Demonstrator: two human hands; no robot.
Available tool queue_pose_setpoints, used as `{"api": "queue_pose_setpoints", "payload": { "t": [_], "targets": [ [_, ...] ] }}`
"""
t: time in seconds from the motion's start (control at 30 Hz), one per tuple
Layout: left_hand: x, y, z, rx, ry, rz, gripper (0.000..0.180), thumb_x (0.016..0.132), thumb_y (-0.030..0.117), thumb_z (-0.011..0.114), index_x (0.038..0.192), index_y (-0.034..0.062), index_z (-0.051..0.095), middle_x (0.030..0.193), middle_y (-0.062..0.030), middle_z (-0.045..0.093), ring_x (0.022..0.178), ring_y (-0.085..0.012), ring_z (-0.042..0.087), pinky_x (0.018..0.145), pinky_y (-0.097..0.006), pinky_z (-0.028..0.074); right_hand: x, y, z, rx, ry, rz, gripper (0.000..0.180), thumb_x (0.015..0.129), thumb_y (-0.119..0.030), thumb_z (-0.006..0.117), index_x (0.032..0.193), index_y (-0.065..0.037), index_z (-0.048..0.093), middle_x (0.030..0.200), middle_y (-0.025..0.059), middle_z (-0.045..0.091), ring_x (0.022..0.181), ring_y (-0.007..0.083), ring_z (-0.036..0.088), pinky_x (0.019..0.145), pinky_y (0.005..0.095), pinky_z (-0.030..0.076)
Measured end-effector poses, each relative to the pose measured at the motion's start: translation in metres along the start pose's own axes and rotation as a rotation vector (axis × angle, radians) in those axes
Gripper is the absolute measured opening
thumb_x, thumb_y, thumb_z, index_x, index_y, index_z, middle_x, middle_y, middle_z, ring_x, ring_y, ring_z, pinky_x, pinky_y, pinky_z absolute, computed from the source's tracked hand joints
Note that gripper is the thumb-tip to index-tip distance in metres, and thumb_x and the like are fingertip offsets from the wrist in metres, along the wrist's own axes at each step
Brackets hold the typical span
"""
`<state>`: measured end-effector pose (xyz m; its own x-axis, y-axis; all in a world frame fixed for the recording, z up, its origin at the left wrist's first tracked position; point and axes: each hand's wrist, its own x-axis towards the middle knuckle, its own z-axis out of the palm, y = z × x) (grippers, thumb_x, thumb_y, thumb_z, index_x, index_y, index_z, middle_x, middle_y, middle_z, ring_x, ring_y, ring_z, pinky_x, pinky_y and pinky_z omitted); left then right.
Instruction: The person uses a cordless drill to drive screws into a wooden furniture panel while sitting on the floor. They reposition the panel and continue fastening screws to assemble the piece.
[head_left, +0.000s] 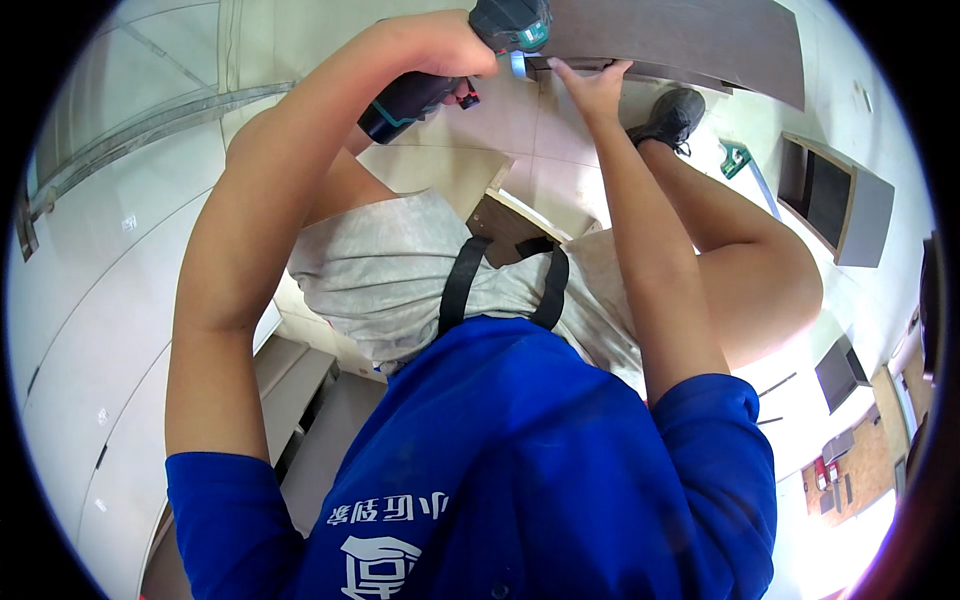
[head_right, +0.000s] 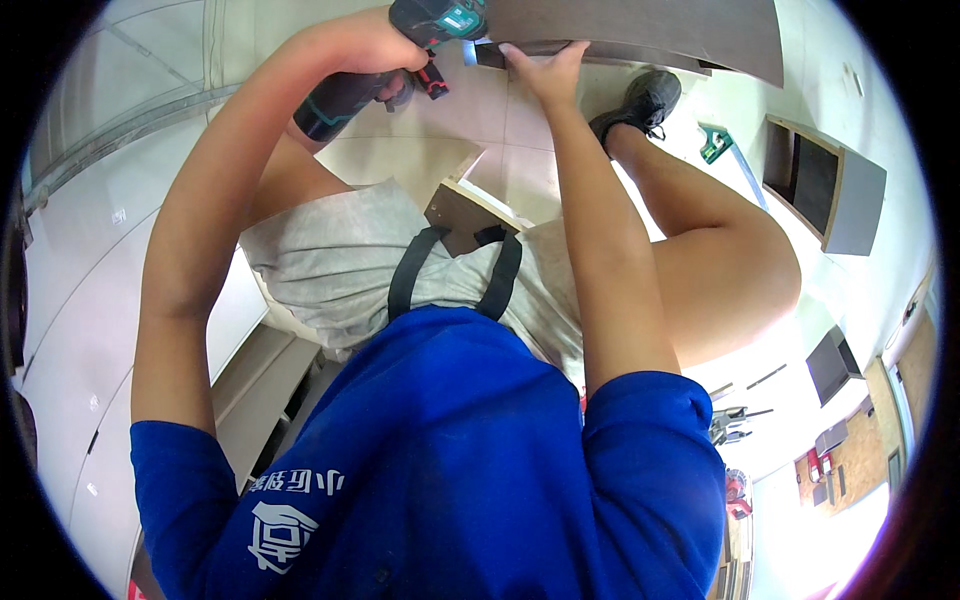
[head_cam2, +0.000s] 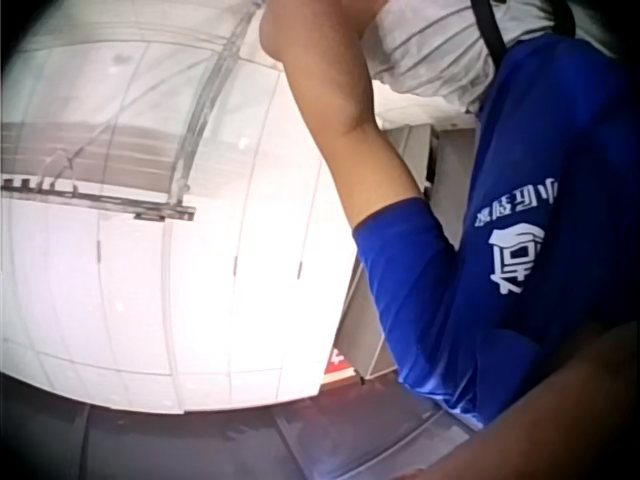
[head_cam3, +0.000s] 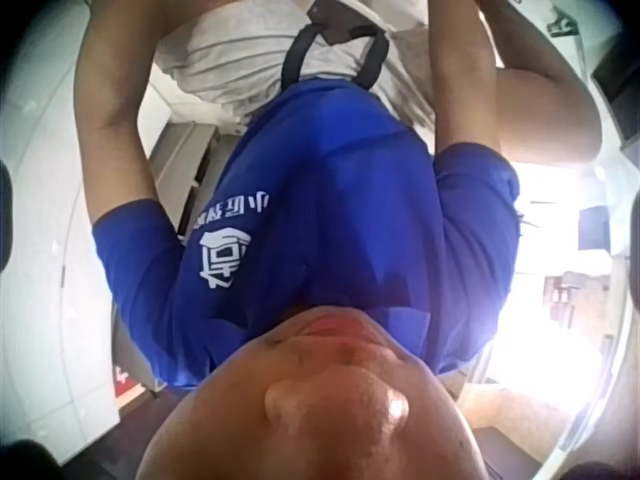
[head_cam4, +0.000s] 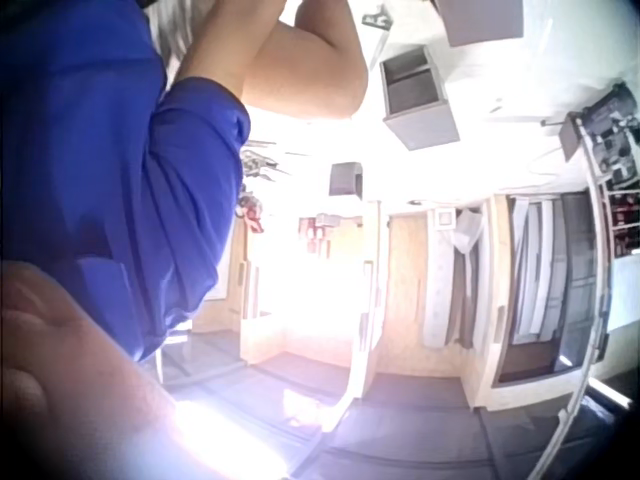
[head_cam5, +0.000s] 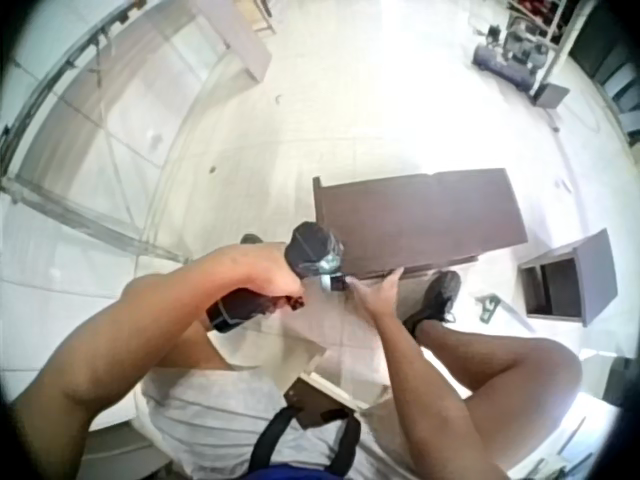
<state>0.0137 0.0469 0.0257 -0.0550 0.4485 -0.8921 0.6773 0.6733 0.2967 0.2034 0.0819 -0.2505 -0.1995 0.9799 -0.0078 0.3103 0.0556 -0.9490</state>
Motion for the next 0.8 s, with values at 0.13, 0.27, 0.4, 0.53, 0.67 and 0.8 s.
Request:
{"api": "queue_pose_setpoints", "payload": {
  "t": [0.13,0.27,0.4,0.53,0.67,0.8],
  "targets": [
    [0.002,0.000,-0.003,0.040,-0.022,0.011,0.014,0.084,0.014,0.065,0.081,0.0017,0.072,0.069,-0.0102,0.068,0.054,-0.0191,0.063,0.052,-0.035,0.050,0.020,0.026,-0.011,0.158,-0.073,0.054,0.096,0.061,-0.040,0.095,0.130,0.007,0.047,0.125,0.0193,0.062,0.117,0.0303,0.058,0.101,0.0389,0.046],
    [0.005,-0.003,-0.007,0.096,-0.061,0.054,0.015,0.084,0.014,0.063,0.080,0.0023,0.071,0.067,-0.0087,0.067,0.055,-0.0189,0.064,0.052,-0.036,0.049,0.036,0.032,-0.032,0.178,-0.292,0.118,0.080,0.063,-0.037,0.094,0.121,0.005,0.059,0.120,0.0148,0.066,0.114,0.0261,0.060,0.100,0.0374,0.046],
    [0.003,-0.003,-0.005,0.017,-0.013,0.035,0.014,0.083,0.015,0.065,0.081,0.0021,0.071,0.065,-0.0081,0.066,0.055,-0.0186,0.064,0.053,-0.035,0.050,0.050,0.042,-0.049,0.273,-0.421,-0.036,0.067,0.071,-0.029,0.092,0.120,0.003,0.061,0.117,0.0128,0.068,0.111,0.0247,0.062,0.097,0.0362,0.049],
    [-0.007,-0.001,-0.008,-0.018,0.001,0.044,0.014,0.082,0.016,0.068,0.082,0.0023,0.071,0.065,-0.0078,0.066,0.055,-0.0181,0.063,0.054,-0.034,0.050,0.068,0.020,-0.064,-0.096,-0.705,0.015,0.062,0.075,-0.034,0.089,0.121,-0.002,0.064,0.116,0.0113,0.069,0.109,0.0215,0.063,0.094,0.0335,0.050],
    [0.003,-0.007,-0.004,-0.056,-0.020,0.090,0.015,0.081,0.017,0.069,0.083,0.0024,0.071,0.065,-0.0080,0.067,0.055,-0.0180,0.064,0.054,-0.033,0.050,0.077,0.036,-0.071,-0.128,-0.799,0.057,0.071,0.076,-0.040,0.087,0.126,0.002,0.060,0.125,0.0145,0.064,0.118,0.0253,0.057,0.101,0.0339,0.045],
    [0.002,-0.006,-0.004,-0.026,-0.015,0.044,0.014,0.081,0.016,0.068,0.083,0.0024,0.071,0.065,-0.0081,0.067,0.055,-0.0183,0.064,0.054,-0.034,0.051,0.069,0.005,-0.064,-0.182,-0.846,0.163,0.071,0.075,-0.040,0.087,0.127,0.000,0.060,0.127,0.0141,0.063,0.118,0.0258,0.056,0.103,0.0349,0.043]
  ]
}}
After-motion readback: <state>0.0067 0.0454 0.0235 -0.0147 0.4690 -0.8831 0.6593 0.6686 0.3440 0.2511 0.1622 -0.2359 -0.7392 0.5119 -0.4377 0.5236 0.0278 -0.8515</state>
